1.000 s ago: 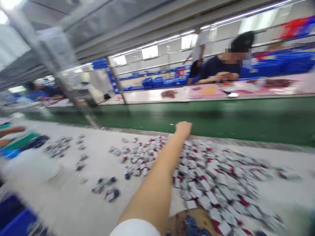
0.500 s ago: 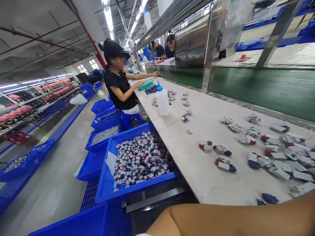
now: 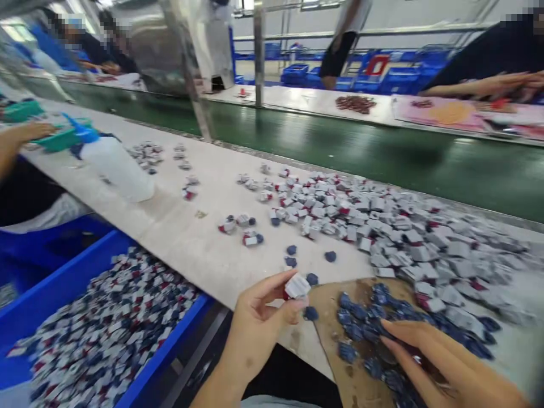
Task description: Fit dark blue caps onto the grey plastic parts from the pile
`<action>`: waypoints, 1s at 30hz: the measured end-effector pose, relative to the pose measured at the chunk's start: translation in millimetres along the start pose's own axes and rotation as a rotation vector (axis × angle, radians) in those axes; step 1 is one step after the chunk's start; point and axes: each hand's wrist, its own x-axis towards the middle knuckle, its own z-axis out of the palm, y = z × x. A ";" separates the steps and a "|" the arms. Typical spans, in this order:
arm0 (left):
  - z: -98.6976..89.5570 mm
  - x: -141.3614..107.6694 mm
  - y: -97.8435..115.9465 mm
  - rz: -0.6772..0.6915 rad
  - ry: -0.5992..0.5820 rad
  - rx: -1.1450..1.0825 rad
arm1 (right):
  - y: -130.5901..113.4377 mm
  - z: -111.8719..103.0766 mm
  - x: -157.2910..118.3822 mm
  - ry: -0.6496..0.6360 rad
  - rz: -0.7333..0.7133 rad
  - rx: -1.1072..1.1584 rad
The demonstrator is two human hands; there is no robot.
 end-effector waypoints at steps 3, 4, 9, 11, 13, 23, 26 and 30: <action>2.0 -6.5 -4.3 -0.033 -0.015 0.052 | -6.3 -10.0 9.8 0.005 -0.092 -0.087; 2.4 -8.1 -5.9 -0.051 -0.023 0.065 | -8.0 -12.8 13.1 0.016 -0.095 -0.098; 0.3 -9.6 -15.0 -0.127 -0.060 0.061 | -7.4 -25.1 10.0 0.014 -0.077 -0.113; 0.7 -9.7 -18.9 -0.171 -0.080 0.065 | -5.3 -25.4 4.3 -0.058 -0.116 -0.119; 3.6 -10.9 -21.8 -0.201 -0.091 0.065 | -4.8 -22.5 0.7 -0.098 -0.137 -0.123; 21.1 -11.5 -26.3 -0.168 -0.157 0.082 | -25.0 -10.4 11.3 0.012 0.285 0.052; 24.0 -12.0 -28.7 -0.191 -0.158 0.057 | -19.4 -15.2 10.1 0.002 0.362 0.118; 26.8 -13.9 -34.0 -0.247 -0.243 0.083 | -13.4 -25.5 7.5 -0.083 0.312 0.259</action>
